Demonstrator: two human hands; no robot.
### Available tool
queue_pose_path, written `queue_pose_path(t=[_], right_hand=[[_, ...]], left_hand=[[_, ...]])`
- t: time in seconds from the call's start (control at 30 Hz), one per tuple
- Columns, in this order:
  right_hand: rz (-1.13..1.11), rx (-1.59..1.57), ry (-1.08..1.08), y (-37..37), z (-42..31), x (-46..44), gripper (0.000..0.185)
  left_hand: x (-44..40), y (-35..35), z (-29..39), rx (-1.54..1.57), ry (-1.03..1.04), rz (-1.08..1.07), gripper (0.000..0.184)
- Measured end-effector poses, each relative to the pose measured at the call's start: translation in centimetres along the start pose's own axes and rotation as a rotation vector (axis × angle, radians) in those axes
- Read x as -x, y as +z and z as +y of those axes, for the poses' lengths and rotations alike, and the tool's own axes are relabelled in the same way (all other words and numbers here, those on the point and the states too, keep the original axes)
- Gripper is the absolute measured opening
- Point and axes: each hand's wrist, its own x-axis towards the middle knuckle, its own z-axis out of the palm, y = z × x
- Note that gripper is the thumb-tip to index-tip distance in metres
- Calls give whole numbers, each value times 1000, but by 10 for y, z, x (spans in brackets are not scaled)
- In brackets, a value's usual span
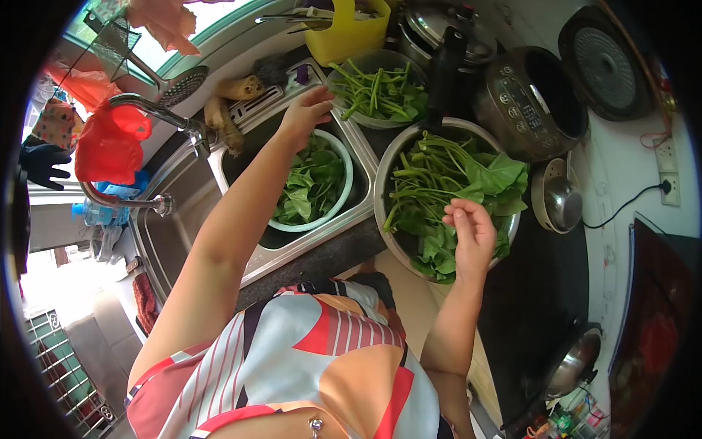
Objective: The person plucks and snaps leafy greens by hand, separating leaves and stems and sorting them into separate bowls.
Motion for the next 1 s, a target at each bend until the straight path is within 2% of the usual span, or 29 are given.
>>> queue_pose_path(t=[0.03, 0.07, 0.1, 0.17, 0.2, 0.23, 0.3, 0.37, 0.47, 0.57, 0.6, 0.7, 0.77, 0.83, 0.93, 0.97, 1.0], right_hand=[[-5, 4, 9, 2, 0, -1, 14], [-13, 2, 3, 1, 1, -2, 14], [-1, 22, -14, -3, 3, -4, 14], [68, 108, -58, -14, 14, -14, 14], [75, 274, -74, -18, 20, -20, 14], [25, 533, -51, -18, 15, -24, 19], [-106, 991, -191, -3, 5, -29, 32], [-224, 1062, -313, 10, 18, -40, 43], [-231, 1330, -388, 27, 39, -57, 46], [-291, 1398, -284, 32, 28, -63, 42], [-291, 1387, -369, 27, 25, -62, 34], [-199, 1253, -192, 8, 11, -60, 28], [-191, 1047, -428, -17, 20, -69, 22], [-183, 1085, -249, -2, 7, -64, 20], [2, 951, -253, 26, -60, -37, 18], [17, 820, -342, 16, -62, -42, 18], [13, 766, -307, 5, -67, -46, 17]], left_hand=[[-1, 3, 0, -91, 19, -44, 49], [-7, 3, -3, -380, 100, -84, 51], [-3, 9, 6, -634, 136, -66, 54], [5, 18, 16, -867, 309, 9, 51], [9, 22, 19, -841, 321, 70, 42], [17, 27, 23, -831, 394, 63, 40], [38, 33, 30, -815, 534, 53, 37], [60, 38, 30, -713, 555, -39, 29], [89, 37, 26, -606, 518, -194, 23], [108, 29, 20, -607, 477, -226, 22], [112, 24, 17, -606, 433, -227, 21], [117, 7, 10, -505, 389, -188, 20], [124, 1, 18, -494, 346, -168, 19], [130, 0, 25, -506, 323, -153, 20], [136, 2, 31, -460, 362, -172, 19], [141, 1, 32, -439, 364, -181, 19], [142, -2, 32, -458, 406, -178, 19]])
